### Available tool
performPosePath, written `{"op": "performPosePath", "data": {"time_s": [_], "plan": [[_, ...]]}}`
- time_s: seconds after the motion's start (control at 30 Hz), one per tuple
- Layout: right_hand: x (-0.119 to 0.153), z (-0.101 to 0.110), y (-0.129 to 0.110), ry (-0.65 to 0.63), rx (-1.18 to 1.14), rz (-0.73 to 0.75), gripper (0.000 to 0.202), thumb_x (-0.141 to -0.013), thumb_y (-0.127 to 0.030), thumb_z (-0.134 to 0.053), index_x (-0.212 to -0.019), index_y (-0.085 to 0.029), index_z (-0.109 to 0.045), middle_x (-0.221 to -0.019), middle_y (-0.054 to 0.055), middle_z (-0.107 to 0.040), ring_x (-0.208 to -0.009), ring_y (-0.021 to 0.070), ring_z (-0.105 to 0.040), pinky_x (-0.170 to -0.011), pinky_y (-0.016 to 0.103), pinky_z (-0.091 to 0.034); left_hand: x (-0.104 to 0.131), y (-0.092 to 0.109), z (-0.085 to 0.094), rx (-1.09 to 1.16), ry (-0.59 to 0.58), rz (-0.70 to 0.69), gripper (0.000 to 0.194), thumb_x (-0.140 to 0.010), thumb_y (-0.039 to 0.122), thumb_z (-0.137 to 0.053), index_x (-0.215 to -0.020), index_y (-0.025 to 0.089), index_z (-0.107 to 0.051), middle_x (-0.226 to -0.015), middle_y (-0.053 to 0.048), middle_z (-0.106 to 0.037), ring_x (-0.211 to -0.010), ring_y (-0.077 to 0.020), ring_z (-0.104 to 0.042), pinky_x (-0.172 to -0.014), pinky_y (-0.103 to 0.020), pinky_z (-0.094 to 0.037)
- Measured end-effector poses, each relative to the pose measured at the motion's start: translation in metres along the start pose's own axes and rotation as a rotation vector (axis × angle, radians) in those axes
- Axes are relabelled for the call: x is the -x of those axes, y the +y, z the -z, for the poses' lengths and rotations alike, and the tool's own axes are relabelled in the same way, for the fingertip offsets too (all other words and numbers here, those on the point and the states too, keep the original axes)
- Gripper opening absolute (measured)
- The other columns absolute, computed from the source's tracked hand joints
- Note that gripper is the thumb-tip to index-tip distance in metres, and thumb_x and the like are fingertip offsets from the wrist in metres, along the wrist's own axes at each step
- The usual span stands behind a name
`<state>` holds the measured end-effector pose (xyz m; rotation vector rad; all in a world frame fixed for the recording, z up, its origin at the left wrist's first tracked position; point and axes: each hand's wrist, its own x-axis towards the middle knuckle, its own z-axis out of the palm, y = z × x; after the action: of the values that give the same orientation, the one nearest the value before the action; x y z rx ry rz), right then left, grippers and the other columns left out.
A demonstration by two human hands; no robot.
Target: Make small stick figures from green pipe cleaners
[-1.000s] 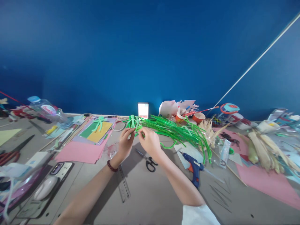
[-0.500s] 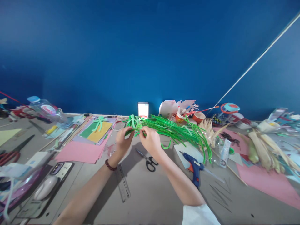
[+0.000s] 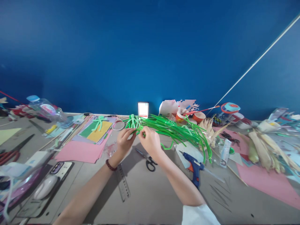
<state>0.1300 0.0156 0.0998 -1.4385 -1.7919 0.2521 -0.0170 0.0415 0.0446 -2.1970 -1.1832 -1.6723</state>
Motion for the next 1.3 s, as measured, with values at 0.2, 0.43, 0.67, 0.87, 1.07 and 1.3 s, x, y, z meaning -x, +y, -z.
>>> {"op": "performPosePath", "data": {"time_s": [0.2, 0.43, 0.67, 0.87, 1.07, 1.3], "plan": [[0.001, -0.002, -0.001, -0.002, -0.003, 0.011, 0.015, -0.079, -0.023, -0.049, -0.064, -0.021, -0.05, -0.055, -0.002, -0.054, -0.047, 0.0116, -0.043, -0.051, 0.022, -0.03, 0.001, -0.001, -0.001, -0.001, 0.012, 0.004, 0.015, -0.083, 0.015, -0.058, -0.095, 0.02, -0.066, -0.085, -0.008, -0.068, -0.077, -0.017, -0.065, -0.073, -0.03, -0.053], [0.001, -0.001, -0.001, -0.021, -0.028, 0.023, 0.014, -0.079, -0.022, -0.049, -0.065, -0.021, -0.05, -0.057, -0.001, -0.056, -0.05, 0.0125, -0.046, -0.052, 0.022, -0.032, 0.0, -0.002, -0.002, 0.021, 0.047, 0.004, 0.012, -0.085, 0.015, -0.055, -0.093, 0.019, -0.063, -0.084, -0.007, -0.068, -0.079, -0.0165, -0.065, -0.075, -0.031, -0.054], [0.001, 0.0, -0.002, -0.019, -0.017, 0.038, 0.015, -0.08, -0.023, -0.048, -0.066, -0.021, -0.053, -0.058, 0.0, -0.058, -0.051, 0.0133, -0.049, -0.053, 0.022, -0.032, 0.001, -0.001, -0.002, 0.005, -0.022, 0.027, 0.012, -0.088, 0.016, -0.052, -0.095, 0.019, -0.061, -0.086, -0.008, -0.068, -0.08, -0.0164, -0.066, -0.076, -0.031, -0.053], [0.003, -0.002, -0.005, -0.017, -0.028, 0.045, 0.015, -0.081, -0.023, -0.048, -0.067, -0.021, -0.054, -0.061, 0.001, -0.06, -0.056, 0.0143, -0.051, -0.055, 0.022, -0.034, 0.0, 0.004, -0.002, 0.07, -0.026, 0.134, 0.008, -0.087, 0.019, -0.052, -0.09, 0.018, -0.06, -0.083, -0.007, -0.066, -0.08, -0.0165, -0.063, -0.072, -0.029, -0.052], [0.006, -0.005, -0.008, -0.04, -0.027, 0.04, 0.017, -0.083, -0.024, -0.047, -0.067, -0.021, -0.054, -0.059, 0.0, -0.058, -0.053, 0.0136, -0.05, -0.054, 0.022, -0.034, -0.006, 0.01, -0.002, 0.39, -0.061, 0.493, 0.012, -0.082, 0.03, -0.059, -0.081, 0.018, -0.06, -0.075, -0.003, -0.063, -0.069, -0.0145, -0.061, -0.063, -0.026, -0.049], [0.005, -0.003, -0.006, -0.07, -0.061, 0.036, 0.017, -0.083, -0.021, -0.047, -0.069, -0.021, -0.056, -0.063, 0.0, -0.062, -0.057, 0.014, -0.055, -0.055, 0.022, -0.036, -0.015, 0.017, -0.003, 0.866, -0.18, 0.833, 0.021, -0.076, 0.038, -0.064, -0.075, 0.017, -0.057, -0.066, 0.001, -0.058, -0.057, -0.0098, -0.055, -0.055, -0.023, -0.049]]}}
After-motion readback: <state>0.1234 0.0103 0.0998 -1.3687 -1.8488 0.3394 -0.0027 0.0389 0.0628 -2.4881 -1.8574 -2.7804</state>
